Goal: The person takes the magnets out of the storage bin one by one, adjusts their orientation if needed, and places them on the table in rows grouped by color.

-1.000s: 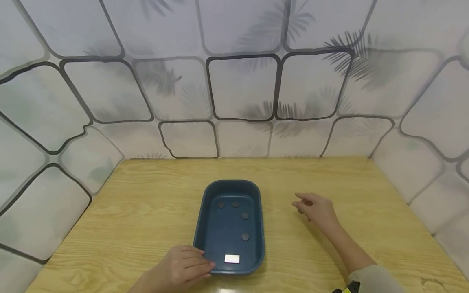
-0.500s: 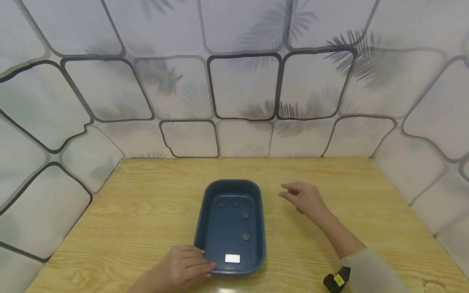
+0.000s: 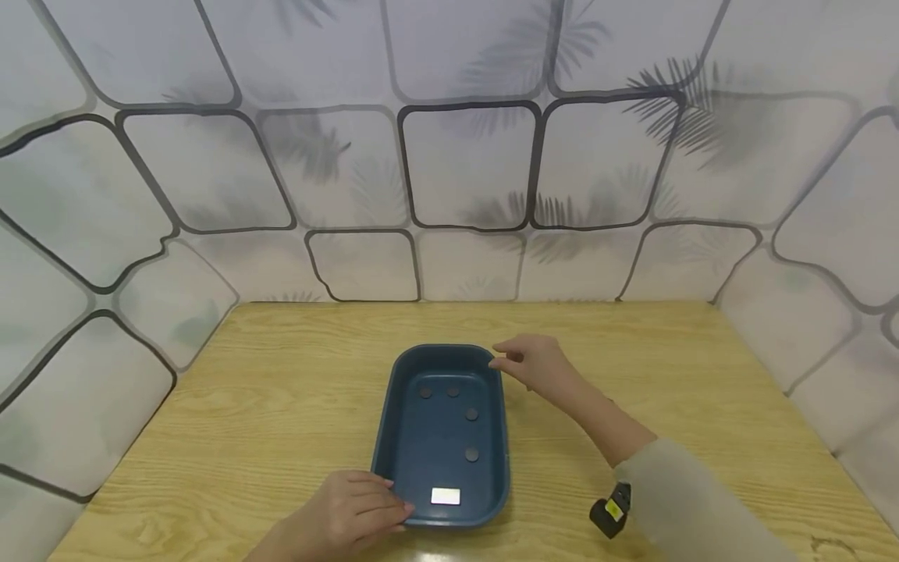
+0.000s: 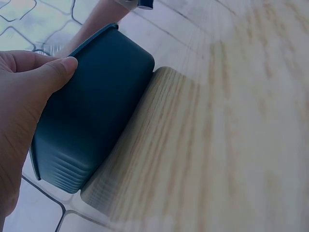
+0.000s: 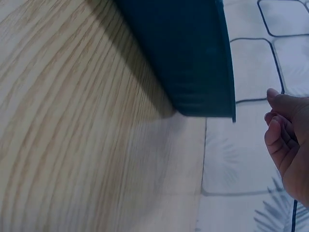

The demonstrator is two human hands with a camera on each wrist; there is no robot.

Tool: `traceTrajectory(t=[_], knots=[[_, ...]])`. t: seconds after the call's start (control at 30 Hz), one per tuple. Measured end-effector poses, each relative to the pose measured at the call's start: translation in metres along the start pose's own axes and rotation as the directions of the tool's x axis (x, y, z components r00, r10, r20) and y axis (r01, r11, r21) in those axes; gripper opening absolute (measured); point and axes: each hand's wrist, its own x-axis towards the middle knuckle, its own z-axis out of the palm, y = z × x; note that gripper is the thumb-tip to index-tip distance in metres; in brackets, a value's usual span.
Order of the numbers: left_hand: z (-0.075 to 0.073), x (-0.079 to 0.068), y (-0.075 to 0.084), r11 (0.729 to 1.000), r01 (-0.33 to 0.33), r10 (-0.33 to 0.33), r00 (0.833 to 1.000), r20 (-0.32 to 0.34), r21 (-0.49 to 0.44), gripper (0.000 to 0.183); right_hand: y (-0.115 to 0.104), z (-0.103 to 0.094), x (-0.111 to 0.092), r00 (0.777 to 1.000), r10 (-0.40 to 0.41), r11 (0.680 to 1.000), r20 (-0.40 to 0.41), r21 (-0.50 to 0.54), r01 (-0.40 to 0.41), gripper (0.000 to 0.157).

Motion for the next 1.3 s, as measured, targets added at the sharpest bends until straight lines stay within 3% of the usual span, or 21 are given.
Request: traceTrajectory(t=[0.23, 0.47, 0.6, 0.87, 1.13, 1.23, 1.3], knots=[[-0.002, 0.002, -0.001, 1.0, -0.001, 0.002, 1.0, -0.007, 0.003, 0.013, -0.028, 0.01, 0.019, 0.996, -0.068, 0.998, 0.056, 0.0, 0.068, 0.032], [0.0, -0.002, -0.001, 1.0, -0.004, 0.003, 1.0, 0.005, 0.013, 0.013, -0.046, 0.021, 0.036, 0.986, -0.016, 1.0, 0.167, -0.002, 0.016, 0.035], [0.001, -0.004, -0.001, 1.0, 0.017, -0.017, 1.0, 0.017, -0.004, 0.012, -0.052, 0.029, 0.045, 0.973, -0.024, 0.999, 0.231, -0.042, 0.035, 0.034], [0.003, -0.002, -0.001, 1.0, 0.014, -0.014, 1.0, 0.011, -0.008, 0.012, -0.059, 0.047, 0.065, 0.904, 0.039, 0.993, 0.427, -0.117, 0.012, 0.029], [0.004, -0.004, 0.0, 0.999, 0.022, -0.022, 1.0, 0.013, -0.028, 0.011, -0.066, 0.068, 0.068, 0.869, 0.07, 0.984, 0.49, -0.177, 0.021, 0.019], [0.004, -0.004, 0.0, 0.999, 0.029, -0.029, 0.999, 0.017, -0.034, 0.01, -0.069, 0.073, 0.069, 0.846, 0.097, 0.976, 0.524, -0.218, 0.024, 0.022], [0.003, -0.005, 0.0, 0.999, 0.033, -0.033, 0.999, 0.02, -0.038, 0.01, -0.071, 0.074, 0.07, 0.819, 0.13, 0.97, 0.559, -0.242, 0.011, 0.027]])
